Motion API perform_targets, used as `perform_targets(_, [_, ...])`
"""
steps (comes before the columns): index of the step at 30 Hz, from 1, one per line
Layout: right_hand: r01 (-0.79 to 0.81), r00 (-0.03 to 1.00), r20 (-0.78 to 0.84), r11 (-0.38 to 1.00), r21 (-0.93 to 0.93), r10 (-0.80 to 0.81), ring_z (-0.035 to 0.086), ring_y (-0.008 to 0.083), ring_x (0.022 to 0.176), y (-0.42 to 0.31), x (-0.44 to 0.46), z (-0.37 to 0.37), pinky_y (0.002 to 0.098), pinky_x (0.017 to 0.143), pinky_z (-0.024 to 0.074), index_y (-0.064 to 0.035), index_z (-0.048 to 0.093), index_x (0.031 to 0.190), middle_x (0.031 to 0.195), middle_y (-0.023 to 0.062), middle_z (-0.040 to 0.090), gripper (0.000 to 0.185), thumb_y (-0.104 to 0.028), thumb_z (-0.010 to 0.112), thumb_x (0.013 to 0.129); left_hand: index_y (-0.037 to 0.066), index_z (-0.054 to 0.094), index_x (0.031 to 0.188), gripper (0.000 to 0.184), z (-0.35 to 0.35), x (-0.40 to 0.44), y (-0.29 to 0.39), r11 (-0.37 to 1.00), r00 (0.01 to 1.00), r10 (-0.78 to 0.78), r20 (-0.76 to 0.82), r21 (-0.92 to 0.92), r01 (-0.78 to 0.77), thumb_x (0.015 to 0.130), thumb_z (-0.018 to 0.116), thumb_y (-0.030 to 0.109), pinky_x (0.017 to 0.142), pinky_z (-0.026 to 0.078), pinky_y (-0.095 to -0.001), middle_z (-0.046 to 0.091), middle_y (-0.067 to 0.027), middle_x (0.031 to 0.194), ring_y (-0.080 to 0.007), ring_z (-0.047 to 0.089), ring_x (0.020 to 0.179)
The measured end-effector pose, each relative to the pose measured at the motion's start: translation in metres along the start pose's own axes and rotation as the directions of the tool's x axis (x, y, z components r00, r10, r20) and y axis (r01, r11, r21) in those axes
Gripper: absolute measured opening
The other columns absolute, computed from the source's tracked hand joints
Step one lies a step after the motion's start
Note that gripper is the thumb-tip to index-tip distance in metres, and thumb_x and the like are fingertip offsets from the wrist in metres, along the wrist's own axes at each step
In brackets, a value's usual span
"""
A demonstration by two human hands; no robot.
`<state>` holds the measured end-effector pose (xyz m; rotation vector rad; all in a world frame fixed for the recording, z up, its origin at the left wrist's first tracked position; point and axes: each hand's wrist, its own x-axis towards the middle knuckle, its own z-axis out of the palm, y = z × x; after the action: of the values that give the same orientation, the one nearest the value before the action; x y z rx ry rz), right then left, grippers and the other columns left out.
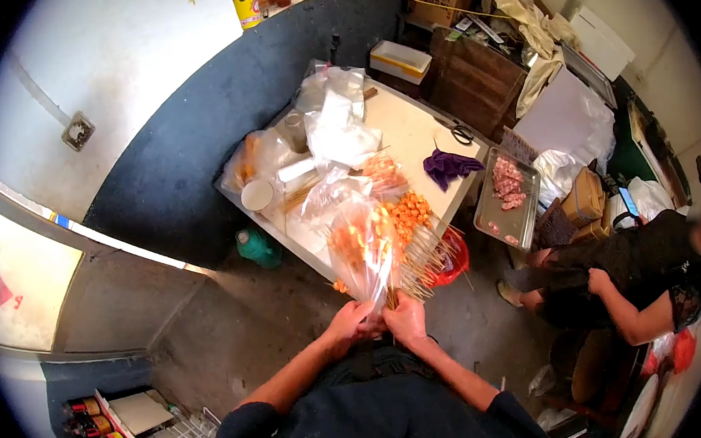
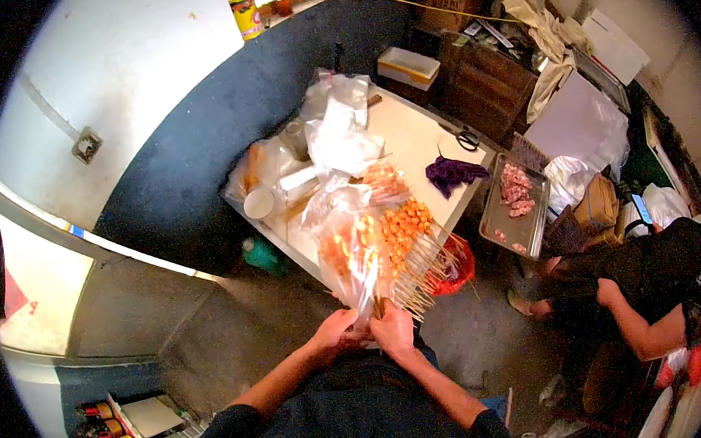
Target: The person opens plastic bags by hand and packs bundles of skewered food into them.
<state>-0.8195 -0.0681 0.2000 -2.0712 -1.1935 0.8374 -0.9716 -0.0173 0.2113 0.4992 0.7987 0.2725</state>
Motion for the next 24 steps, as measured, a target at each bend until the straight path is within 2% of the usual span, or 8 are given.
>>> perform_targets(4, [0.212, 0.973, -0.073, 0.975, -0.074, -0.217, 0.061, 0.0405, 0.063, -0.019, -0.002, 0.006, 0.0477, 0.057, 0.0492, -0.0023, 0.059, 0.090, 0.070, 0.0225, 0.062, 0.028, -0.026, 0.065, 0.075, 0.002, 0.058, 0.100, 0.029, 0.011, 0.040, -0.001, 0.994, 0.994, 0.109, 0.025, 0.012, -0.109, 0.091, 0.058, 0.029, 0.066, 0.048, -0.0277, 0.060, -0.0033, 0.084, -0.0131, 0.060, 0.081])
perform_targets(8, [0.264, 0.954, -0.107, 0.954, -0.140, -0.280, 0.060, 0.0419, 0.059, -0.021, 0.011, 0.016, 0.0482, 0.054, 0.0490, -0.0019, 0.058, 0.090, 0.064, 0.0218, 0.060, 0.028, -0.025, 0.065, 0.078, -0.004, 0.062, 0.099, 0.029, 0.025, 0.042, 0.021, 0.922, 0.900, 0.343, -0.270, -0.090, -0.378, 0.075, 0.072, 0.011, 0.071, 0.048, -0.0293, 0.065, -0.0066, 0.091, -0.0146, 0.060, 0.079])
perform_targets(12, [0.247, 0.953, 0.098, 0.920, 0.303, -0.288, 0.065, 0.0279, 0.082, -0.031, 0.004, 0.022, 0.0384, 0.072, 0.0510, 0.0072, 0.055, 0.105, 0.086, 0.0202, 0.065, 0.044, -0.019, 0.071, 0.074, -0.004, 0.066, 0.090, 0.018, 0.026, 0.010, 0.042, 0.888, 0.883, 0.451, -0.132, 0.165, -0.429, 0.075, 0.067, 0.006, 0.070, 0.048, -0.0285, 0.067, -0.0069, 0.085, -0.0141, 0.061, 0.078])
perform_targets(14, [0.092, 0.907, 0.322, 0.875, 0.476, -0.271, 0.058, 0.0184, 0.098, -0.035, -0.004, 0.004, 0.0333, 0.085, 0.0472, 0.0053, 0.054, 0.114, 0.104, 0.0136, 0.062, 0.050, -0.017, 0.072, 0.073, -0.005, 0.066, 0.095, 0.021, 0.003, 0.002, 0.033, 0.865, 0.918, 0.396, 0.007, 0.334, -0.375, 0.075, 0.063, 0.003, 0.075, 0.050, -0.0294, 0.068, -0.0081, 0.088, -0.0158, 0.063, 0.083])
perform_targets(16, [-0.028, 0.674, 0.674, 0.902, 0.432, -0.302, 0.055, 0.0166, 0.102, -0.032, -0.010, -0.016, 0.0323, 0.090, 0.0449, 0.0029, 0.053, 0.119, 0.110, 0.0102, 0.060, 0.052, -0.016, 0.073, 0.075, -0.005, 0.064, 0.100, 0.026, -0.002, -0.009, 0.016, 0.889, 0.903, 0.428, 0.030, 0.165, -0.427, 0.075, 0.061, 0.002, 0.080, 0.050, -0.0316, 0.068, -0.0104, 0.093, -0.0181, 0.064, 0.087])
perform_targets(18, [-0.068, 0.578, 0.770, 0.925, 0.374, -0.270, 0.054, 0.0154, 0.103, -0.024, -0.016, -0.037, 0.0315, 0.091, 0.0442, 0.0032, 0.055, 0.119, 0.112, 0.0091, 0.061, 0.047, -0.017, 0.070, 0.080, -0.005, 0.063, 0.102, 0.028, -0.006, -0.018, 0.009, 0.917, 0.924, 0.375, 0.079, 0.115, -0.382, 0.077, 0.062, 0.007, 0.084, 0.051, -0.0359, 0.068, -0.0149, 0.098, -0.0231, 0.064, 0.091])
perform_targets(21, [-0.369, 0.610, 0.780, 0.819, 0.439, -0.143, 0.057, 0.0134, 0.100, -0.002, -0.022, -0.058, 0.0295, 0.092, 0.0439, 0.0023, 0.061, 0.112, 0.106, 0.0078, 0.065, 0.034, -0.015, 0.066, 0.083, -0.003, 0.064, 0.094, 0.019, 0.000, -0.037, 0.014, 0.951, 0.968, 0.248, 0.043, 0.179, -0.251, 0.079, 0.061, 0.010, 0.084, 0.051, -0.0365, 0.068, -0.0125, 0.090, -0.0237, 0.064, 0.087])
perform_targets(24, [-0.445, 0.693, 0.719, 0.756, 0.480, -0.049, 0.063, 0.0147, 0.088, 0.010, -0.019, -0.065, 0.0284, 0.082, 0.0488, 0.0030, 0.066, 0.102, 0.096, 0.0095, 0.068, 0.025, -0.013, 0.067, 0.083, 0.003, 0.058, 0.078, 0.009, 0.003, -0.042, 0.008, 0.977, 0.966, 0.215, 0.147, -0.020, -0.214, 0.083, 0.058, 0.011, 0.083, 0.051, -0.0421, 0.058, -0.0058, 0.072, -0.0216, 0.060, 0.075])
